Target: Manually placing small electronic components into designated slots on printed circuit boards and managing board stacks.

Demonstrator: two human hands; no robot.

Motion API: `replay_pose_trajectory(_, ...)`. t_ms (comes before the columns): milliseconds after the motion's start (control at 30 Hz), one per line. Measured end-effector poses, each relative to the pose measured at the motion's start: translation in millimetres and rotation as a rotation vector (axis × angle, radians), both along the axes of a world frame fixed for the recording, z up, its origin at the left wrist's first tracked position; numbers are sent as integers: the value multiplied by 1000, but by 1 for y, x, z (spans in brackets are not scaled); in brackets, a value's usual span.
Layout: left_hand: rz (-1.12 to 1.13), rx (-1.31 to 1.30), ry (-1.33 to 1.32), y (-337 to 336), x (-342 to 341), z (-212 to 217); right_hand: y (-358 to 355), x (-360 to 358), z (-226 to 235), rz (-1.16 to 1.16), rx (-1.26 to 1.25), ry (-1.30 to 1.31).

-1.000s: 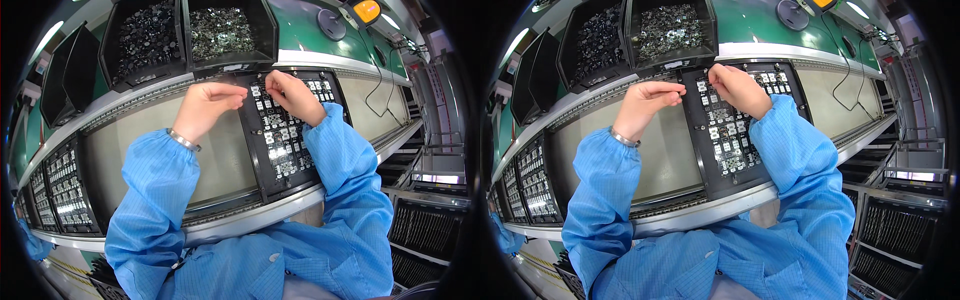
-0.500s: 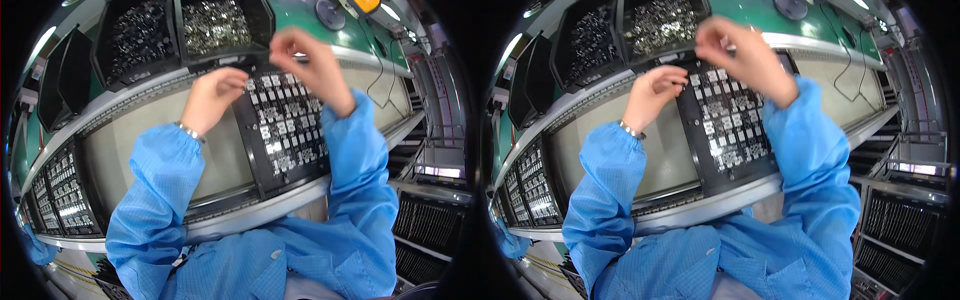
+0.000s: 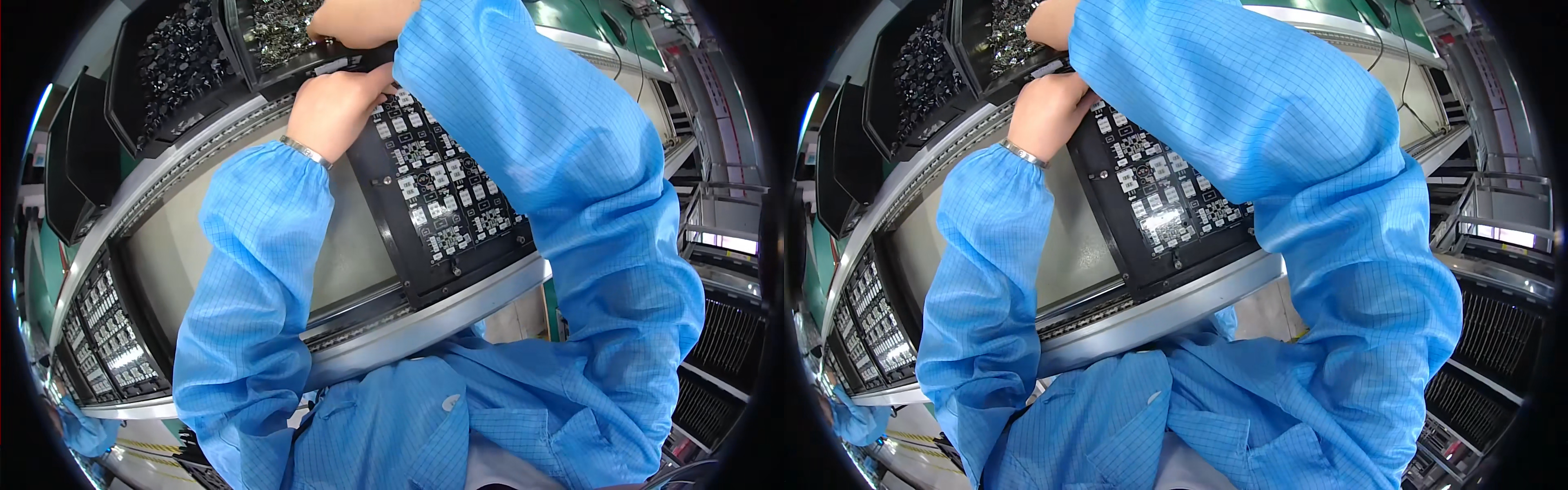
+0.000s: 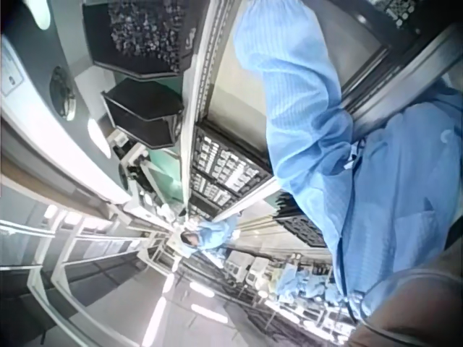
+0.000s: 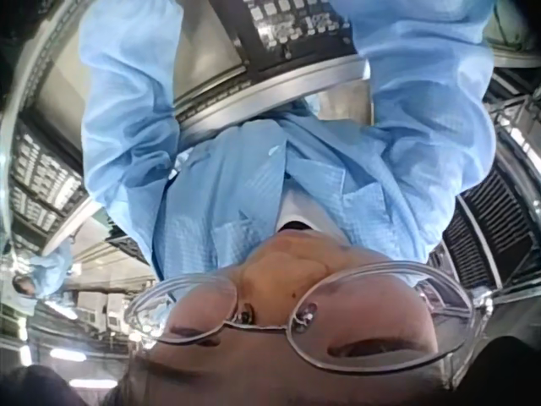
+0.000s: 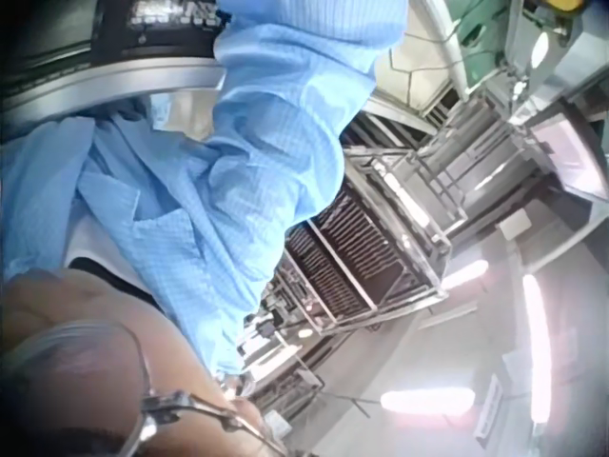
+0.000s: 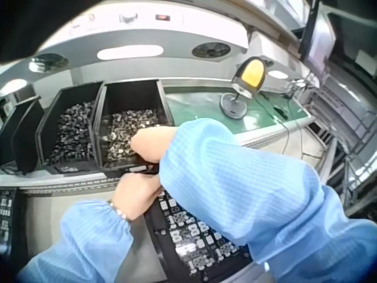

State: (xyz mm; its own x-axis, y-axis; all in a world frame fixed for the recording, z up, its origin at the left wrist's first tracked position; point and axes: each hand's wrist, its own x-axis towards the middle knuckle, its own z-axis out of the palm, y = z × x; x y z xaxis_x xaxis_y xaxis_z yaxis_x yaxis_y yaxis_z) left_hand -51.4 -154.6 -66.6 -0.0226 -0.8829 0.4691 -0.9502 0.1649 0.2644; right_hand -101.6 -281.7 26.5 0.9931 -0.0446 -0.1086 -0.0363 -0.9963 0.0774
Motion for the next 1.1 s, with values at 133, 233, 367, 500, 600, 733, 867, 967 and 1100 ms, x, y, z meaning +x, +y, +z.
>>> replay_pose_trajectory(133, -32, -72, -86, -4, -1, -3, -13, 5, -11, 109, -90, -112)
replay_pose_trajectory(233, -36, -37, -217, -5, 0, 1, -10, 3, -9, 155, -82, -202)
replay_pose_trajectory(367, -42, 5, -350, 2, 9, 5, 21, 16, 7, -132, -254, 46)
replay_pose_trajectory(500, -90, 10, -288, -12, -1, 8, -66, 24, -46, 204, 38, -226)
replay_pose_trajectory(600, -80, 35, -243, -2, 4, 4, -30, 18, -18, 206, 49, -239)
replay_pose_trajectory(733, -115, 44, -243, 8, 6, 4, -12, 14, 0, 64, -86, -373)
replay_pose_trajectory(867, -164, -85, -309, 6, -4, 0, -15, -8, 16, 111, 21, -564)
replay_pose_trajectory(967, -130, -206, -419, 15, -8, 4, 2, -37, 45, 6, 346, -633)
replay_pose_trajectory(1100, -72, -441, -278, 39, 8, 48, 11, -92, 31, 261, 1065, -766)
